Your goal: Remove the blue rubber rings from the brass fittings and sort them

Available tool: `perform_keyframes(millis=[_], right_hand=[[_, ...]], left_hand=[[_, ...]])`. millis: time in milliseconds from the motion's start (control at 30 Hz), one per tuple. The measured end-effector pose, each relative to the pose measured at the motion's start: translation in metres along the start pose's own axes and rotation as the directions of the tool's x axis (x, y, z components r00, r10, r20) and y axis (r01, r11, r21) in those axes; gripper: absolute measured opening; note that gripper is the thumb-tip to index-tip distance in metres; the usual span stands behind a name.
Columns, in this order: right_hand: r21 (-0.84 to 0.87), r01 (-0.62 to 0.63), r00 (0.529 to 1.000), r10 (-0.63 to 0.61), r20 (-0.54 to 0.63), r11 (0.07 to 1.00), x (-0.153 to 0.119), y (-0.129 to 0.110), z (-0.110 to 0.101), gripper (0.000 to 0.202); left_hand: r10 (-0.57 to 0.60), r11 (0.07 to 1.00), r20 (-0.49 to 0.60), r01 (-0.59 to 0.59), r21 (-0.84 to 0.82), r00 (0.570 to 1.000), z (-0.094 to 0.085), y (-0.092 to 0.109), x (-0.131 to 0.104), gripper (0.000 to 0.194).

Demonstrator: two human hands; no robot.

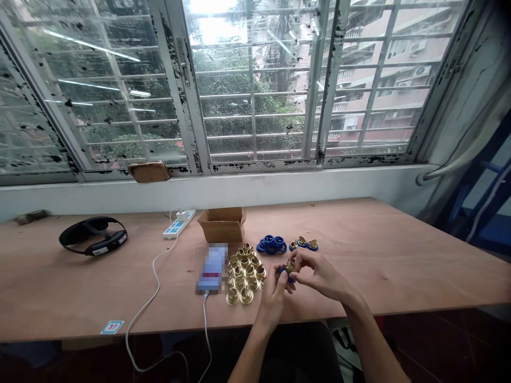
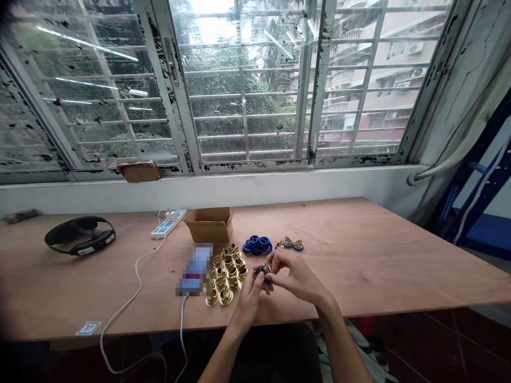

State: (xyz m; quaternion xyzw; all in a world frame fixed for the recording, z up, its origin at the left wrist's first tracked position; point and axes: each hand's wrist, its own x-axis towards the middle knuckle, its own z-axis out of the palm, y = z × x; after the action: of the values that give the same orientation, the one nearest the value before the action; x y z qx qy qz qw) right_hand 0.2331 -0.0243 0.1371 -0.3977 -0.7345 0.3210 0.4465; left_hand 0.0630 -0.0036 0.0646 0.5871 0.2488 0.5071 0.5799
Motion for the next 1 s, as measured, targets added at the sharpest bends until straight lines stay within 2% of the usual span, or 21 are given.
perform_keyframes(millis=[133, 267, 333, 467, 567, 667, 733, 867, 1000], right_hand=[[0.130, -0.004, 0.997, 0.014, -0.076, 0.992, 0.000, 0.007, 0.001, 0.024], [0.086, 0.019, 0.975, 0.000, -0.222, 0.996, 0.002, 0.014, -0.002, 0.057], [0.049, 0.012, 0.971, 0.001, -0.240, 0.999, 0.003, 0.018, -0.005, 0.052], [0.063, 0.011, 0.972, 0.004, -0.234, 0.998, 0.004, 0.024, -0.006, 0.026], [0.096, -0.042, 0.968, 0.064, -0.241, 0.995, 0.005, 0.030, -0.003, 0.026], [0.095, -0.088, 0.965, 0.109, -0.238, 0.992, 0.006, 0.034, 0.001, 0.026], [0.065, -0.085, 0.975, 0.096, -0.201, 0.994, 0.006, 0.033, 0.003, 0.024], [-0.078, -0.053, 0.995, 0.046, -0.090, 0.996, 0.006, 0.022, 0.007, 0.014], [-0.201, -0.009, 0.999, 0.002, -0.035, 0.979, 0.008, 0.010, 0.019, 0.013]], left_hand=[[0.047, 0.995, 0.032, -0.049, 0.082, 0.998, 0.001, 0.001, -0.001, 0.037], [0.079, 0.983, -0.003, -0.077, 0.168, 0.997, -0.001, 0.002, -0.004, 0.032], [0.079, 0.976, -0.017, -0.074, 0.204, 0.997, -0.001, 0.002, -0.005, 0.032], [0.054, 0.973, 0.034, -0.060, 0.222, 0.998, -0.002, 0.002, -0.008, 0.034], [0.056, 0.968, 0.067, -0.070, 0.243, 0.996, -0.001, 0.004, -0.010, 0.035], [0.123, 0.935, 0.069, -0.139, 0.327, 0.990, 0.001, 0.008, -0.014, 0.028], [0.173, 0.903, 0.078, -0.190, 0.385, 0.982, 0.003, 0.011, -0.018, 0.025], [0.238, 0.873, 0.094, -0.256, 0.416, 0.967, 0.003, 0.018, -0.029, 0.029], [0.358, 0.855, 0.032, -0.342, 0.390, 0.933, -0.008, 0.038, -0.034, 0.043]])
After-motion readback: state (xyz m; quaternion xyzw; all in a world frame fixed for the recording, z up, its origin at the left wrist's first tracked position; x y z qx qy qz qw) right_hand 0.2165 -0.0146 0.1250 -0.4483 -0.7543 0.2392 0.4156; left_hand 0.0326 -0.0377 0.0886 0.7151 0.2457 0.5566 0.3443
